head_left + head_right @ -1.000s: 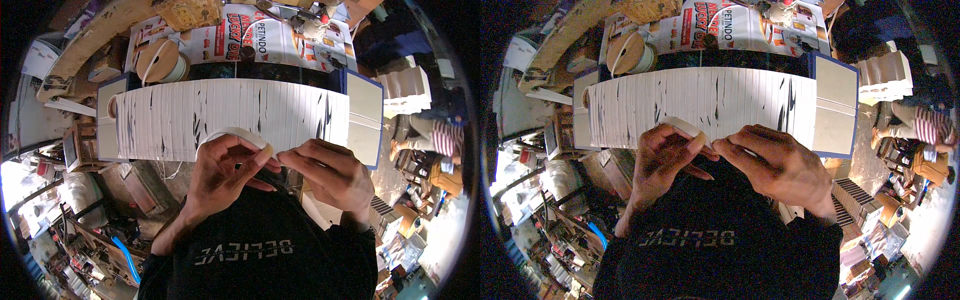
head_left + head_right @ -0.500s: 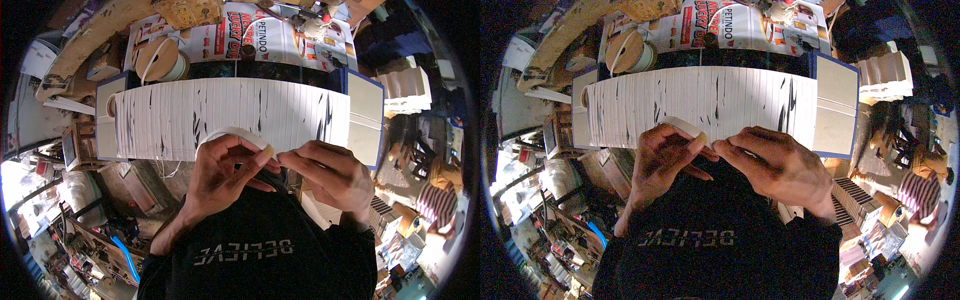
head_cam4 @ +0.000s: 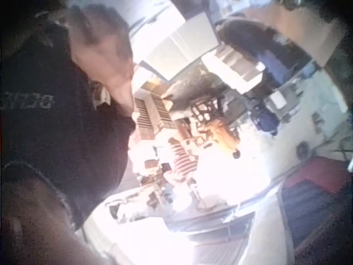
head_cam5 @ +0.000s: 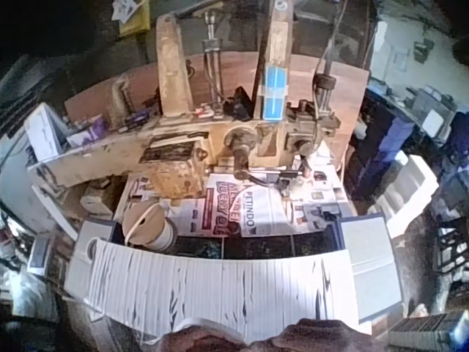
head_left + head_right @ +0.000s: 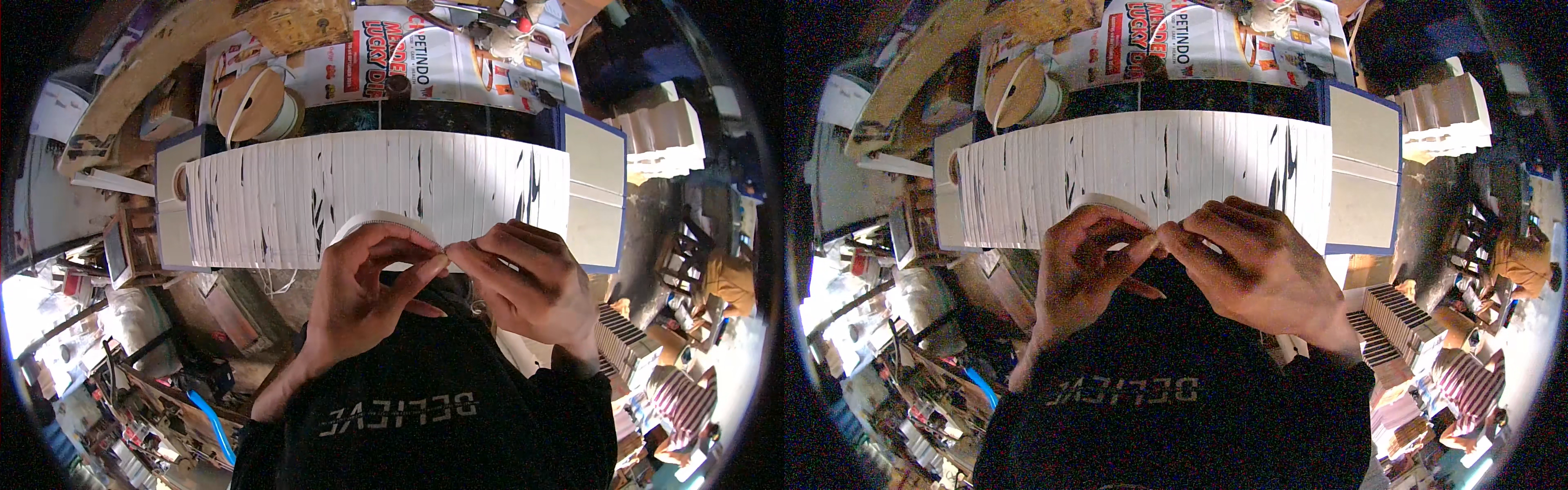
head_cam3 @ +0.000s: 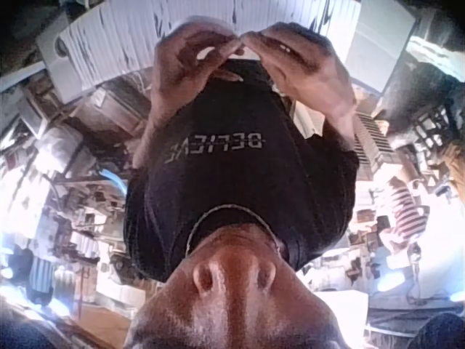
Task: The person applies headband tape to the edges of stacked book blocks, unrolling strips and adhering them along the spine edges by hand.
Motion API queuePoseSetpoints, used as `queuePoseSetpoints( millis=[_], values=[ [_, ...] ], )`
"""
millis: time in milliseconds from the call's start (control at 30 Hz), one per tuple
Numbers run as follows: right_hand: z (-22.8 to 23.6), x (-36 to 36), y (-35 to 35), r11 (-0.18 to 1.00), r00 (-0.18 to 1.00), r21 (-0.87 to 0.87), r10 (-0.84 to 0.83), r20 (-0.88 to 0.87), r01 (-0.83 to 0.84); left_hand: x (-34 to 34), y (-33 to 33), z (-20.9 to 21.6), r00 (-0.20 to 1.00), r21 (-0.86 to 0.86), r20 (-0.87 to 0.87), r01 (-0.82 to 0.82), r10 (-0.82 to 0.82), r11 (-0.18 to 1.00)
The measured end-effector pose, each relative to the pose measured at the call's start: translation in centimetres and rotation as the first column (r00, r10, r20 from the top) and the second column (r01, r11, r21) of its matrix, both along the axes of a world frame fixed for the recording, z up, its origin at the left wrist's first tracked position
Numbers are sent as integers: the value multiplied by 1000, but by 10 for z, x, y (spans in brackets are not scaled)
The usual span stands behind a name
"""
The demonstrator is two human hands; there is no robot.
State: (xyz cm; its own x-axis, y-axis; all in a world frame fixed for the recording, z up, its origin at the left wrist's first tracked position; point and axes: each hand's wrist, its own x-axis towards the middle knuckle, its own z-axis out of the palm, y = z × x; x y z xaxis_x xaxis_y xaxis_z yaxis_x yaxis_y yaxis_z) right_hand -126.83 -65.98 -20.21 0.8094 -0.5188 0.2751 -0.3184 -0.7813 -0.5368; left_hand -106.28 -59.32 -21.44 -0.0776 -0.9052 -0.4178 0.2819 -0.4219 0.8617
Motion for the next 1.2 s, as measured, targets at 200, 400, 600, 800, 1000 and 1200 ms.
queuePoseSetpoints(
  millis=[200,400,600,800,1000,1200],
  values=[
    [-1,3,1,998,1000,-56,-11,12,11,-4,5,-5,984,-171,175,12,18,985],
    [-3,4,3,1000,999,-2,23,-29,-23,-3,7,-12,943,-245,331,68,17,967],
    [-9,7,5,1000,1000,2,28,9,-28,2,7,-13,912,-213,407,144,-46,966],
    [-10,9,-3,987,992,159,-35,121,15,17,3,-7,994,-89,-1,113,-113,990],
    [-38,15,-17,920,945,310,-293,145,238,49,-2,-6,979,-493,33,189,-199,849],
    [-95,27,7,894,975,398,-150,-167,205,83,-6,9,931,-469,-338,-294,138,833]
  ],
)
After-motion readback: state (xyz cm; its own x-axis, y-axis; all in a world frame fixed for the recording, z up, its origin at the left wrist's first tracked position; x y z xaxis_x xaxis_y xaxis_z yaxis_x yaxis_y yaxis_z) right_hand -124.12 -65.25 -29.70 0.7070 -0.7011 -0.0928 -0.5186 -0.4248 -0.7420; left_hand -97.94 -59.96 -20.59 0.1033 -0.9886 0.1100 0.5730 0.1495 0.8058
